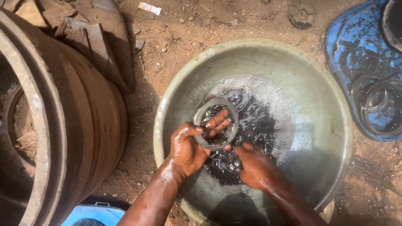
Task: Cleaning a large tapered roller bearing and other engine components with solvent.
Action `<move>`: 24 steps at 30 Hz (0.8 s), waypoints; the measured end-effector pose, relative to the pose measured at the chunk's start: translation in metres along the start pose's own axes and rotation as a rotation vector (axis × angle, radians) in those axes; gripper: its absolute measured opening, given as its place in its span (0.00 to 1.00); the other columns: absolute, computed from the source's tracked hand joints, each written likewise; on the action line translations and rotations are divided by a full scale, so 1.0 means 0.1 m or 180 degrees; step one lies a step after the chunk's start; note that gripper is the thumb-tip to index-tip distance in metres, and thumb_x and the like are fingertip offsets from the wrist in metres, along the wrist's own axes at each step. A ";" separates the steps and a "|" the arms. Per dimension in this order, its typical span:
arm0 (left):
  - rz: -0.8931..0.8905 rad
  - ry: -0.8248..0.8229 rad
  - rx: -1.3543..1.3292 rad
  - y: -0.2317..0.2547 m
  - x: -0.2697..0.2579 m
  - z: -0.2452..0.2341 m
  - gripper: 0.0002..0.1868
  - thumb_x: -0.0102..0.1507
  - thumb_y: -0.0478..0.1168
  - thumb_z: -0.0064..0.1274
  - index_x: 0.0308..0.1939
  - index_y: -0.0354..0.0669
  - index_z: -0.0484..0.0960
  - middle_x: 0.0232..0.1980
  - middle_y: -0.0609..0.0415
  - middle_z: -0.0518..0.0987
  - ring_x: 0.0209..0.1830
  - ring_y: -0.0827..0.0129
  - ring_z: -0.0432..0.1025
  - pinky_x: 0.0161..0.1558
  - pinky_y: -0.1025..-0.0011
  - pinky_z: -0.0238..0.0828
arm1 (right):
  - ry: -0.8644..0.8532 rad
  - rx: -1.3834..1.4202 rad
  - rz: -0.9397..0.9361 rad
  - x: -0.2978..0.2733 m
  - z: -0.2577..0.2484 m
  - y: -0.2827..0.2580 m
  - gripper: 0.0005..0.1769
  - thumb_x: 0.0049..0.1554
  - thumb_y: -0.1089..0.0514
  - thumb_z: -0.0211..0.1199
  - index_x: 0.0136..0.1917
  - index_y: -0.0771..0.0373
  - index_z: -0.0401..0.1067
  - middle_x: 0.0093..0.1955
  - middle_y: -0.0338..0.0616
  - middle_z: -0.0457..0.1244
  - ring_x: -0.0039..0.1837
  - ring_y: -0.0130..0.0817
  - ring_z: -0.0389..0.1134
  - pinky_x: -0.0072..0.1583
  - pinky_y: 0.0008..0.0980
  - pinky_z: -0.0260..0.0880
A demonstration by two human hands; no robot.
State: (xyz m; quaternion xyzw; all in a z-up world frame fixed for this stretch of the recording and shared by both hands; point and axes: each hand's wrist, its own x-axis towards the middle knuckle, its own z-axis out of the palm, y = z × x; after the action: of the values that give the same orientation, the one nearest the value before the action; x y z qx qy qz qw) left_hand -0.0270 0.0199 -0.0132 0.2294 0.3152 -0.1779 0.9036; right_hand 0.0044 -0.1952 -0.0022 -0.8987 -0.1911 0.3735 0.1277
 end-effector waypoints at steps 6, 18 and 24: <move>-0.0339 -0.1448 -0.1921 0.19 -0.19 0.39 0.46 0.67 0.64 0.47 0.83 0.47 0.55 0.80 0.29 0.57 0.76 0.38 0.60 0.68 0.33 0.60 | 0.0181 0.0145 -0.0008 -0.09 0.35 0.27 0.35 0.48 0.61 0.66 0.69 0.55 0.62 0.61 0.48 0.61 0.62 0.53 0.65 0.62 0.50 0.65; -0.0100 -0.1471 -0.0929 0.06 -0.06 0.35 0.47 0.62 0.58 0.57 0.80 0.48 0.57 0.76 0.38 0.64 0.78 0.42 0.59 0.71 0.41 0.63 | -0.0070 -0.0060 -0.0867 -0.10 0.46 0.34 0.25 0.50 0.57 0.67 0.61 0.61 0.72 0.60 0.53 0.66 0.65 0.56 0.64 0.69 0.53 0.57; 0.0439 -0.0564 0.0322 0.15 -0.04 0.40 0.45 0.57 0.54 0.58 0.76 0.49 0.61 0.71 0.50 0.66 0.69 0.56 0.62 0.60 0.48 0.70 | -0.0569 0.1625 0.0341 0.01 -0.13 0.08 0.16 0.54 0.59 0.67 0.57 0.59 0.74 0.53 0.45 0.70 0.54 0.38 0.72 0.57 0.39 0.73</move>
State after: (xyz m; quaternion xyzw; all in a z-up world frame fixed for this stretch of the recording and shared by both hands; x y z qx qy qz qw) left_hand -0.0030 0.0118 0.0218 0.2792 0.2081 -0.1505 0.9252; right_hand 0.0162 -0.2031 0.0032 -0.8097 -0.0535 0.4936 0.3128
